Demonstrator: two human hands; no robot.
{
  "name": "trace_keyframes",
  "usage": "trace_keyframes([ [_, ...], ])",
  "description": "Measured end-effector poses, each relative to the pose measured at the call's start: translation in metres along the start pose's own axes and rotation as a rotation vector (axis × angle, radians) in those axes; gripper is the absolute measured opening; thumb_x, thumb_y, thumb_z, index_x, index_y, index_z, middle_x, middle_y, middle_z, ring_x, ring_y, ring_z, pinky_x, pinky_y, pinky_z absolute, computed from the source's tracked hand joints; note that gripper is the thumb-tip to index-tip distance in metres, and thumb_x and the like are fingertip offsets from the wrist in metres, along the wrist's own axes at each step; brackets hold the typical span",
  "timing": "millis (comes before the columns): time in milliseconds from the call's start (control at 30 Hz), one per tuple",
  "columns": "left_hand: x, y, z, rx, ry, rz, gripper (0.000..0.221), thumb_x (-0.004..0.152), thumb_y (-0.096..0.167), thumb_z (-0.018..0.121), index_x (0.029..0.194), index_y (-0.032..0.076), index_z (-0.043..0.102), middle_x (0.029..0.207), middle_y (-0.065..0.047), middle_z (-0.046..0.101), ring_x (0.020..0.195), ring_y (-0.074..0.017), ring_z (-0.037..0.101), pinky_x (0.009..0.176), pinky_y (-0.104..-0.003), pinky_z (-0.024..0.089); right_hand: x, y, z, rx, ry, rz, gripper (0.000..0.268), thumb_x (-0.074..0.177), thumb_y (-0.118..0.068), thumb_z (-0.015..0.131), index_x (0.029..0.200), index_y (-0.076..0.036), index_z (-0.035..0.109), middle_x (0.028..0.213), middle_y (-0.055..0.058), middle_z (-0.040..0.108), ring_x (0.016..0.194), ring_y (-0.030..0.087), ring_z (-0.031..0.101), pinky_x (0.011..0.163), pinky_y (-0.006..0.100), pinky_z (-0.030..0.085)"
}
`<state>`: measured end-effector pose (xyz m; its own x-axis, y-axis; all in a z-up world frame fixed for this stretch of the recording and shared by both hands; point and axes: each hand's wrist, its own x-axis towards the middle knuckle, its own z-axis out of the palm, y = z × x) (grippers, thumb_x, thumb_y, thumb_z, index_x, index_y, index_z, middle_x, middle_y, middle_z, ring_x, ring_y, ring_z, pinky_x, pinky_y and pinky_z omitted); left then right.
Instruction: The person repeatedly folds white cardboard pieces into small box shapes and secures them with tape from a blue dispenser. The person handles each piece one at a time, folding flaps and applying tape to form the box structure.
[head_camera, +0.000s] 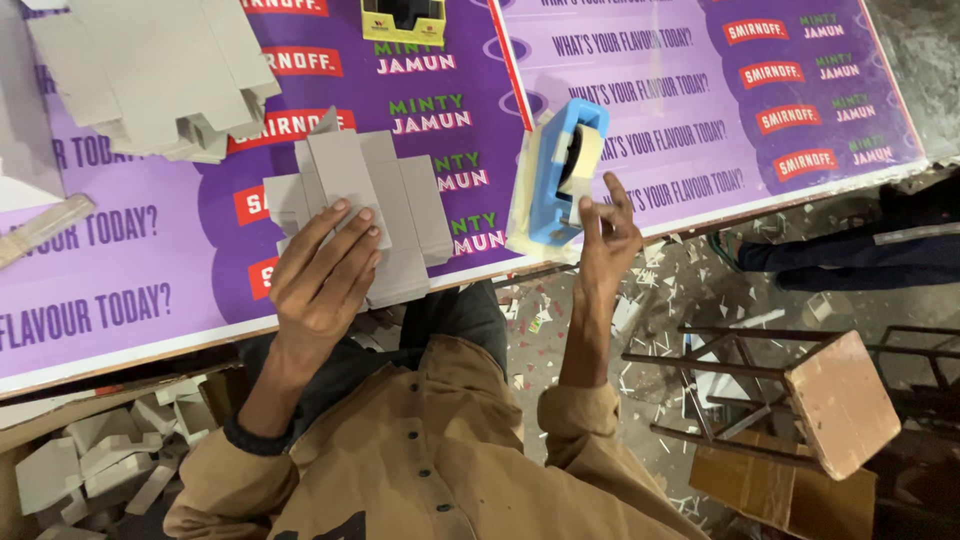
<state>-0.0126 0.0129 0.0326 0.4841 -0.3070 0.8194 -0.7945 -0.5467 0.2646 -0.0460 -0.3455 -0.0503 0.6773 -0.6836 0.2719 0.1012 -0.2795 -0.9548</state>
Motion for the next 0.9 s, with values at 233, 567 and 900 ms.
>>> trace_keyframes([
  [233,0.006,-0.002,-0.005,0.029,-0.006,0.076,0.019,0.085,-0.003,0.083,0.103,-0.005,0.078,0.117,-0.015,0.075,0.123,-0.0341,0.066,0.103,-0.041,0.059,-0.048,-0.006,-0.003,-0.58,0.022,-0.372,0.02,0.095,-0.022,0.076,0.08,-0.01,0.07,0.15,0.021,0.056,0.149,0.043,0.043,0.122,0.07,0.026],
  [567,0.001,0.001,-0.004,-0.01,-0.02,0.017,0.018,0.087,-0.003,0.084,0.103,-0.005,0.078,0.117,-0.015,0.075,0.124,-0.0339,0.066,0.103,-0.041,0.059,-0.046,-0.036,-0.032,-0.985,-0.166,-0.441,0.024,0.094,-0.025,0.076,0.1,-0.003,0.068,0.138,0.023,0.062,0.134,0.043,0.054,0.111,0.063,0.039],
  [900,0.001,0.002,-0.005,-0.135,-0.021,-0.123,0.02,0.088,-0.005,0.081,0.107,-0.003,0.076,0.119,-0.013,0.074,0.127,-0.0331,0.065,0.104,-0.042,0.056,-0.013,-0.002,-0.013,-0.258,-0.133,-0.067,0.094,0.102,-0.021,0.072,0.165,0.001,0.007,0.125,0.017,0.069,0.135,0.032,0.06,0.117,0.058,0.04],
])
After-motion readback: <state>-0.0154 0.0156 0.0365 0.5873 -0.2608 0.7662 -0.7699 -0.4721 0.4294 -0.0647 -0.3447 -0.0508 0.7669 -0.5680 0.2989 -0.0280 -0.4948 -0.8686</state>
